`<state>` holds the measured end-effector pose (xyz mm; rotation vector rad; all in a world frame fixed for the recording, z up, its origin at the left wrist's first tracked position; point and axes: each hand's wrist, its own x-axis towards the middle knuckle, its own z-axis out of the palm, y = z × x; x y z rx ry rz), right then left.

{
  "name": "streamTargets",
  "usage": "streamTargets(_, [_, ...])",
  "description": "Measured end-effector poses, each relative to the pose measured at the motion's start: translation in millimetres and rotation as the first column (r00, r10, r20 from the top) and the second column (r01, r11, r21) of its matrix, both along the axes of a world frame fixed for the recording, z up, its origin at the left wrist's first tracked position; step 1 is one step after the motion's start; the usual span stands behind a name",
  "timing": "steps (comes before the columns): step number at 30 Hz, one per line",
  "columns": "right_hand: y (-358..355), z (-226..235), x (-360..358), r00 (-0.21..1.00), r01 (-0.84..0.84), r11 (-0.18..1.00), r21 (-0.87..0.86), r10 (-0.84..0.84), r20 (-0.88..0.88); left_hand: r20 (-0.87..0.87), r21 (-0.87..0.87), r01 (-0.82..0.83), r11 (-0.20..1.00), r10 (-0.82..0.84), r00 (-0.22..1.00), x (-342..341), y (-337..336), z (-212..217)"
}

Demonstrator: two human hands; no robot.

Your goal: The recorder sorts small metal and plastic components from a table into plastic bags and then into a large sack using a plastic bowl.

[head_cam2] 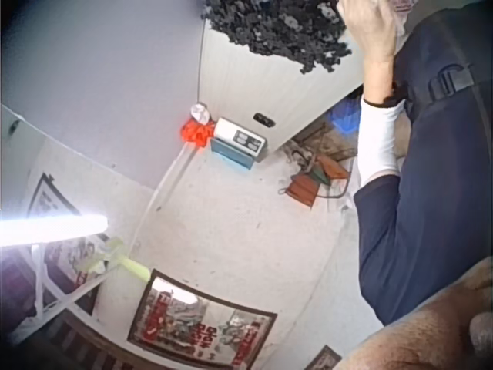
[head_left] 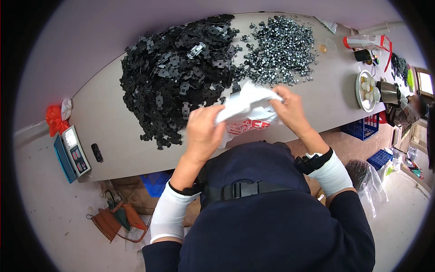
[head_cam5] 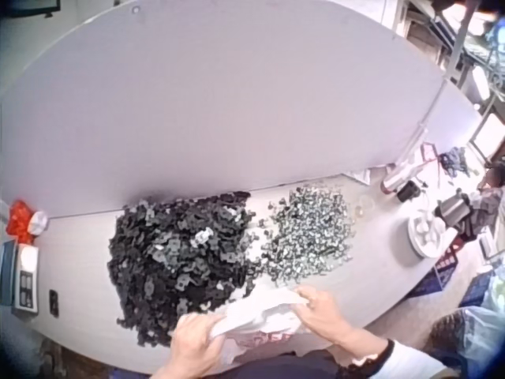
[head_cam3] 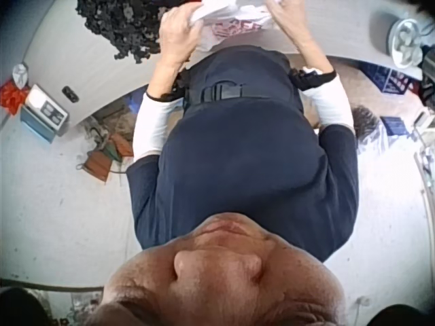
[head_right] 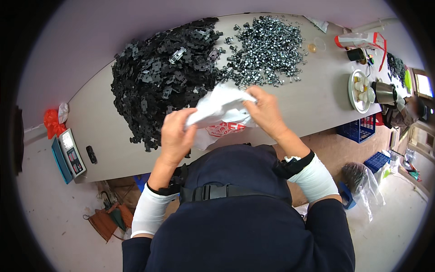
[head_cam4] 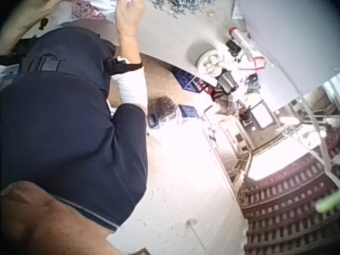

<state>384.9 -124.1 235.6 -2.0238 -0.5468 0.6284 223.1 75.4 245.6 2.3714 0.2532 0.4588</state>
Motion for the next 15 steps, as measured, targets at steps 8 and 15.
streamTargets(8, [-33,23,13,0.972,0.157,0.983,-0.096,-0.171,-0.162,0.018,-0.226,-0.213,0.950,0.223,0.975,-26,33,44])
streamTargets(15, [-13,95,-13,0.968,-0.250,0.951,-0.181,0.253,-0.008,0.064,-0.039,-0.341,0.939,0.343,0.937,-39,4,72])
